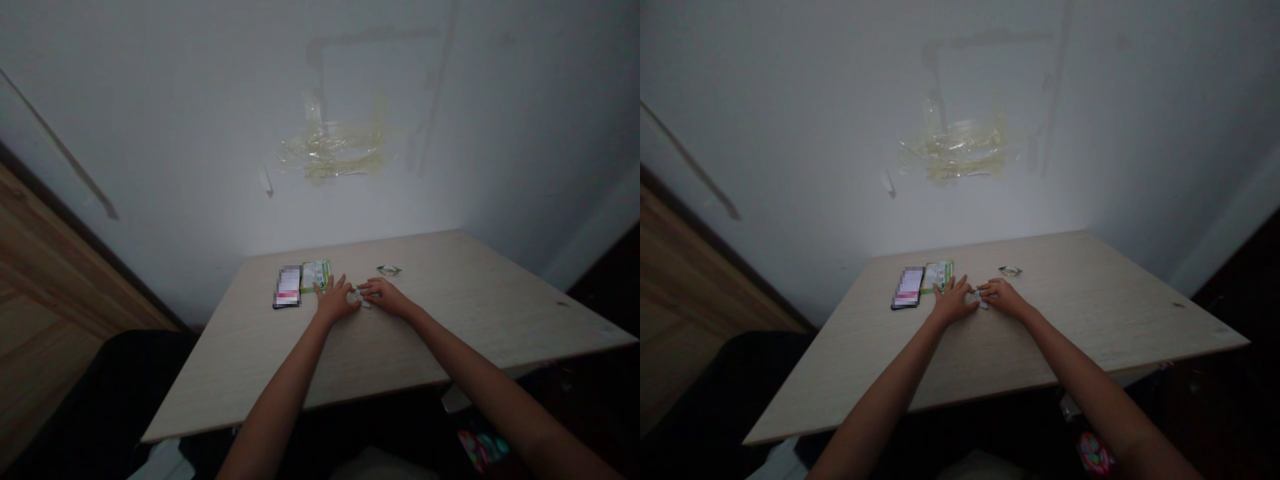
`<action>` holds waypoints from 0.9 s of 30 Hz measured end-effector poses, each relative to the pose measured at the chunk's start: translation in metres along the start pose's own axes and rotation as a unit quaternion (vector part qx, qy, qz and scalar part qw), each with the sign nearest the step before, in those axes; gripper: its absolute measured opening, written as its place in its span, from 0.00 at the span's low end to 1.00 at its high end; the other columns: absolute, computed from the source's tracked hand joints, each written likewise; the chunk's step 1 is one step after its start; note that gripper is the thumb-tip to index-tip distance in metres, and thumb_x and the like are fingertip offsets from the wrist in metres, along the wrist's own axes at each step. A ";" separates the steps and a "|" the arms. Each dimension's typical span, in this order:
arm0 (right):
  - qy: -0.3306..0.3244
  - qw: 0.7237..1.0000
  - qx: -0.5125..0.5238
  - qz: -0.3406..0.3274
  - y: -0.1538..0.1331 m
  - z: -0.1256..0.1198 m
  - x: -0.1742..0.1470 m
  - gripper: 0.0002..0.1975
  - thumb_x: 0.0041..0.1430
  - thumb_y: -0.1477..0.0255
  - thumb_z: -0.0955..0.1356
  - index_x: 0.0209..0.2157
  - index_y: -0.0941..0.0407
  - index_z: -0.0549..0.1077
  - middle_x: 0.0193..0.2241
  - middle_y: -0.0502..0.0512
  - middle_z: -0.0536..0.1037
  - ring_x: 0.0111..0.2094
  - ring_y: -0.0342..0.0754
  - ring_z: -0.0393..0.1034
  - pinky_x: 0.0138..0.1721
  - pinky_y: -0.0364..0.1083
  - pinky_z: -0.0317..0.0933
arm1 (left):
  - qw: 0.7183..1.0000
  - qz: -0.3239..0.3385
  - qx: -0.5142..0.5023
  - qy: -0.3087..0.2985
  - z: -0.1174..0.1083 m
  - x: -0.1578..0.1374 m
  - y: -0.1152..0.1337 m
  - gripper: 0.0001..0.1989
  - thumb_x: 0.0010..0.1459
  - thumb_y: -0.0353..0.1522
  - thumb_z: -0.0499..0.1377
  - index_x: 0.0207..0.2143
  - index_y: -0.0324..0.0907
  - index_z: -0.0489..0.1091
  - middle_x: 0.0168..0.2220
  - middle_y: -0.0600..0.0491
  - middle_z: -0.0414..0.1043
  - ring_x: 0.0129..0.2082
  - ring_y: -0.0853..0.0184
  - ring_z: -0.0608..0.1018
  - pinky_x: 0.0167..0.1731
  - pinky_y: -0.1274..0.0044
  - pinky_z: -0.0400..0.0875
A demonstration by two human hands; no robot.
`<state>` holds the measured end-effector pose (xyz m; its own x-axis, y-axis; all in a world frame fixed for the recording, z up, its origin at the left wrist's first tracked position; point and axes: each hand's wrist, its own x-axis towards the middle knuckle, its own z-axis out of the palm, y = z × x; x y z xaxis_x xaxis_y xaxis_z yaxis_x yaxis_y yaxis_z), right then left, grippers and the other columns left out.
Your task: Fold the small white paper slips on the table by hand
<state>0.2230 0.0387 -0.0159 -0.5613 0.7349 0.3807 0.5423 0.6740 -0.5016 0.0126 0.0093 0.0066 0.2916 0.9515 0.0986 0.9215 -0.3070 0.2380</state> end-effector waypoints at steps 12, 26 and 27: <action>0.028 0.999 0.036 0.011 0.011 0.008 -0.002 0.08 0.57 0.68 0.71 0.39 0.48 0.81 0.48 0.54 0.80 0.54 0.56 0.69 0.58 0.60 0.58 | 1.000 -0.004 0.006 0.015 0.001 -0.009 0.001 0.26 0.54 0.54 0.57 0.52 0.58 0.68 0.70 0.58 0.48 0.69 0.48 0.47 0.58 0.37 0.32; 0.042 0.999 0.026 0.022 0.005 0.008 -0.004 0.08 0.56 0.71 0.70 0.38 0.49 0.81 0.48 0.53 0.80 0.54 0.56 0.69 0.56 0.58 0.60 | 0.992 -0.024 -0.033 0.121 0.004 -0.003 0.000 0.12 0.61 0.46 0.56 0.42 0.58 0.76 0.63 0.57 0.63 0.65 0.53 0.58 0.59 0.38 0.32; 0.040 0.999 0.025 0.023 0.005 0.008 -0.004 0.09 0.57 0.71 0.70 0.38 0.49 0.81 0.48 0.53 0.79 0.54 0.56 0.68 0.56 0.58 0.60 | 0.992 -0.024 -0.033 0.121 0.004 -0.001 0.000 0.11 0.61 0.46 0.57 0.42 0.58 0.76 0.63 0.57 0.63 0.65 0.53 0.58 0.59 0.38 0.33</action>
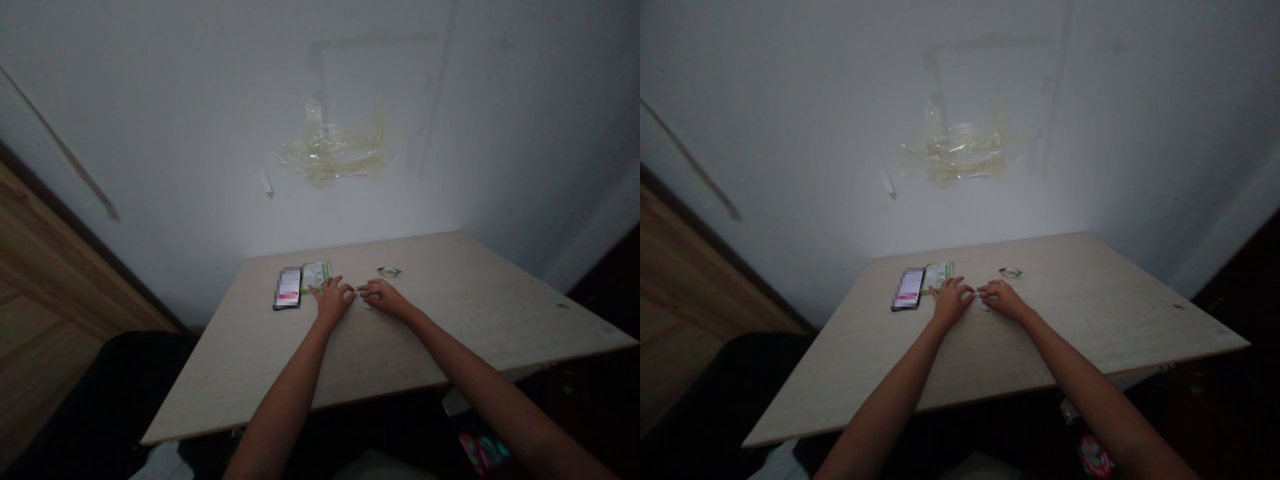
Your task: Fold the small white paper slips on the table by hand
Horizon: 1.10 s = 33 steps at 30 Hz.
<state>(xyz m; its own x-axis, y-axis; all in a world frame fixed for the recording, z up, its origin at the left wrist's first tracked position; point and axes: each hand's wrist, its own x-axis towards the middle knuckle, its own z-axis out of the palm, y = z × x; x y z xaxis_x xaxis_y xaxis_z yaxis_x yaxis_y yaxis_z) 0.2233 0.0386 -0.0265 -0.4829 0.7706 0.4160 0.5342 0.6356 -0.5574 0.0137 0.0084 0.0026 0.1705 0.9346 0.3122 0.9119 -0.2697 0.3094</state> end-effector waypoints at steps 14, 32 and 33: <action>-0.009 1.000 -0.006 -0.011 0.000 -0.001 0.001 0.08 0.57 0.71 0.70 0.38 0.49 0.81 0.48 0.53 0.80 0.54 0.56 0.69 0.57 0.59 0.59 | 0.999 0.033 0.007 -0.013 0.001 0.012 -0.002 0.07 0.58 0.43 0.60 0.36 0.58 0.78 0.65 0.62 0.60 0.65 0.52 0.58 0.58 0.37 0.34; 0.001 1.000 0.004 -0.009 -0.003 -0.001 0.002 0.06 0.56 0.71 0.71 0.35 0.49 0.81 0.47 0.54 0.80 0.52 0.55 0.70 0.57 0.59 0.59 | 0.998 0.022 0.039 -0.050 -0.011 0.006 0.003 0.15 0.56 0.49 0.59 0.43 0.61 0.76 0.67 0.62 0.55 0.66 0.47 0.56 0.57 0.36 0.29; 0.000 1.000 0.003 -0.009 -0.003 -0.001 0.002 0.06 0.56 0.71 0.71 0.35 0.50 0.81 0.47 0.54 0.80 0.52 0.55 0.70 0.57 0.59 0.59 | 0.998 0.019 0.038 -0.051 -0.011 0.006 0.003 0.15 0.56 0.49 0.59 0.44 0.61 0.76 0.67 0.62 0.55 0.66 0.47 0.56 0.58 0.37 0.29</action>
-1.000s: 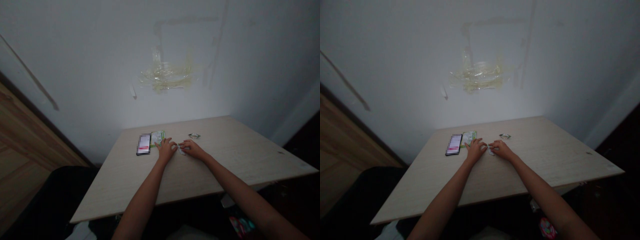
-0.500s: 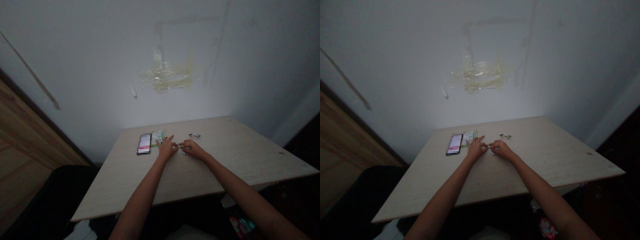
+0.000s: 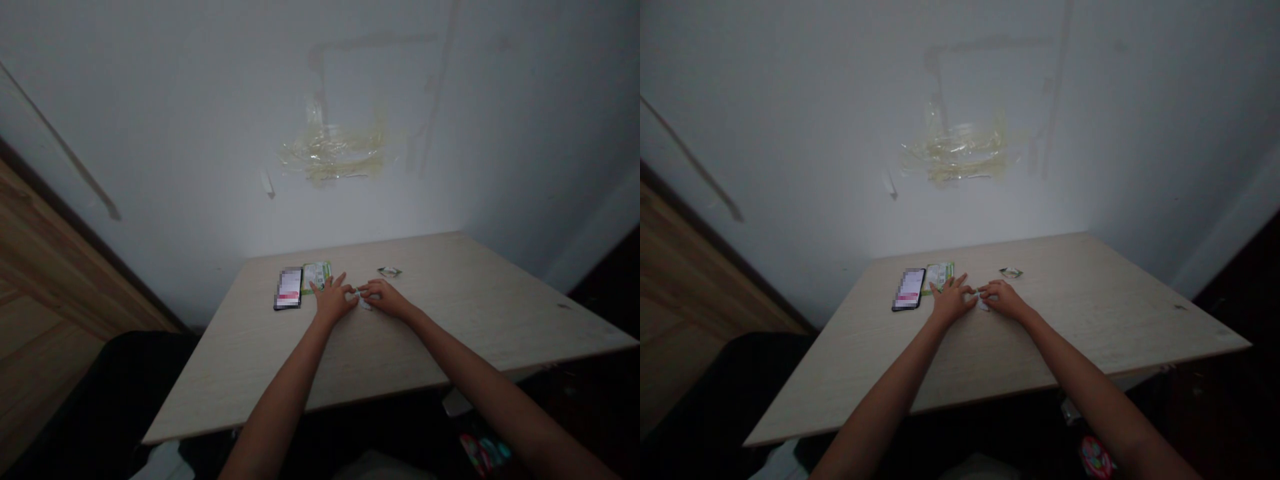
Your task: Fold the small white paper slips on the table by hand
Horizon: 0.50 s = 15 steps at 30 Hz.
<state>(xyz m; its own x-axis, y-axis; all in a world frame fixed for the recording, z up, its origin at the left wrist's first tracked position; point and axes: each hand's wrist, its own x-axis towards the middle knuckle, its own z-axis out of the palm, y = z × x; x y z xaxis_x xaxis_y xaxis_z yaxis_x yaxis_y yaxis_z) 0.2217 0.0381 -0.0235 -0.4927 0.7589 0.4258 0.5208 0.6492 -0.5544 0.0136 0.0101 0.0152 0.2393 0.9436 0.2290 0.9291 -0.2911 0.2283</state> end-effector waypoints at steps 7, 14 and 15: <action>0.002 1.000 -0.008 0.004 0.001 0.001 0.000 0.07 0.55 0.71 0.71 0.36 0.49 0.81 0.46 0.53 0.80 0.52 0.56 0.69 0.57 0.59 0.58 | 1.000 0.003 0.003 -0.013 0.002 -0.003 0.000 0.17 0.55 0.50 0.58 0.46 0.60 0.73 0.68 0.62 0.53 0.66 0.48 0.56 0.57 0.36 0.30; 0.011 1.000 -0.001 0.005 -0.004 -0.002 -0.002 0.06 0.55 0.71 0.71 0.35 0.50 0.81 0.46 0.54 0.81 0.51 0.55 0.70 0.56 0.58 0.60 | 0.999 0.010 0.003 -0.034 0.003 -0.007 -0.002 0.22 0.54 0.53 0.58 0.50 0.59 0.71 0.69 0.60 0.50 0.67 0.47 0.53 0.57 0.36 0.31; 0.010 1.000 0.000 0.007 -0.005 -0.003 -0.002 0.06 0.55 0.70 0.71 0.35 0.50 0.81 0.46 0.54 0.81 0.51 0.55 0.70 0.56 0.58 0.60 | 0.999 0.010 0.002 -0.039 0.002 -0.007 -0.002 0.24 0.53 0.53 0.58 0.50 0.59 0.70 0.69 0.59 0.49 0.68 0.46 0.53 0.57 0.36 0.31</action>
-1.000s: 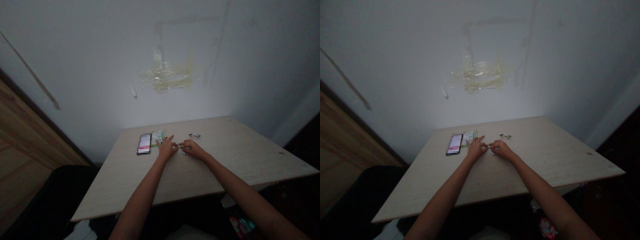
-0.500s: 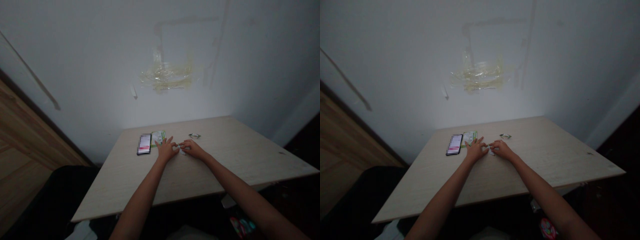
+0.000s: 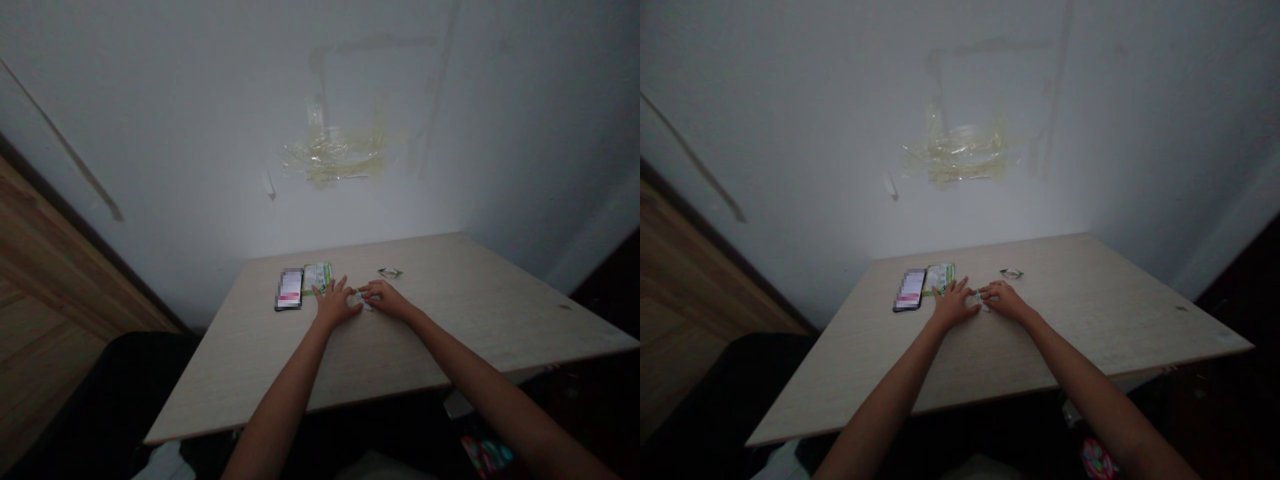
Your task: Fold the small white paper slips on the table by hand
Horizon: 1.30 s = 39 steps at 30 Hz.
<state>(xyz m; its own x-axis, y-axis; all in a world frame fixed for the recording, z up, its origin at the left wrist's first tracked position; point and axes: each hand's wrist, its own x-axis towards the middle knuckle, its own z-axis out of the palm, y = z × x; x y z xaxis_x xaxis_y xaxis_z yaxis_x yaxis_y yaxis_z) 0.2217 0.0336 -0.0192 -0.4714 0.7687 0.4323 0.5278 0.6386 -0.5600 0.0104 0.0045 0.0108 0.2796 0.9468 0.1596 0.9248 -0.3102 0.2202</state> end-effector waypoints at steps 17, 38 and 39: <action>0.020 1.000 -0.008 0.007 -0.005 0.002 -0.004 0.15 0.56 0.72 0.70 0.45 0.50 0.79 0.51 0.56 0.77 0.55 0.56 0.68 0.58 0.59 0.60 | 0.999 -0.010 -0.008 0.053 0.003 -0.006 0.000 0.22 0.54 0.51 0.61 0.51 0.62 0.71 0.67 0.56 0.55 0.66 0.49 0.55 0.57 0.35 0.31; 0.023 0.999 -0.036 0.024 -0.005 0.002 -0.002 0.11 0.56 0.70 0.71 0.42 0.51 0.81 0.48 0.56 0.80 0.51 0.57 0.71 0.56 0.59 0.62 | 0.999 -0.001 -0.016 0.047 0.001 -0.003 0.004 0.12 0.54 0.47 0.61 0.41 0.62 0.77 0.67 0.63 0.56 0.65 0.47 0.57 0.56 0.35 0.31; 0.025 0.999 -0.033 0.024 -0.005 0.002 -0.002 0.11 0.56 0.70 0.71 0.41 0.51 0.81 0.48 0.56 0.80 0.51 0.57 0.71 0.56 0.59 0.62 | 0.999 0.001 -0.014 0.044 0.000 -0.004 0.004 0.12 0.54 0.47 0.61 0.41 0.62 0.76 0.67 0.62 0.55 0.65 0.47 0.57 0.57 0.35 0.31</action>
<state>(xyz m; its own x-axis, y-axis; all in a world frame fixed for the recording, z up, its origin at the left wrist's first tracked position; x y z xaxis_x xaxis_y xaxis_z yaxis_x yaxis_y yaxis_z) 0.2184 0.0289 -0.0183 -0.4088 0.7988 0.4414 0.5955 0.6000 -0.5342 0.0131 -0.0002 0.0106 0.2566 0.9353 0.2437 0.9162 -0.3157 0.2469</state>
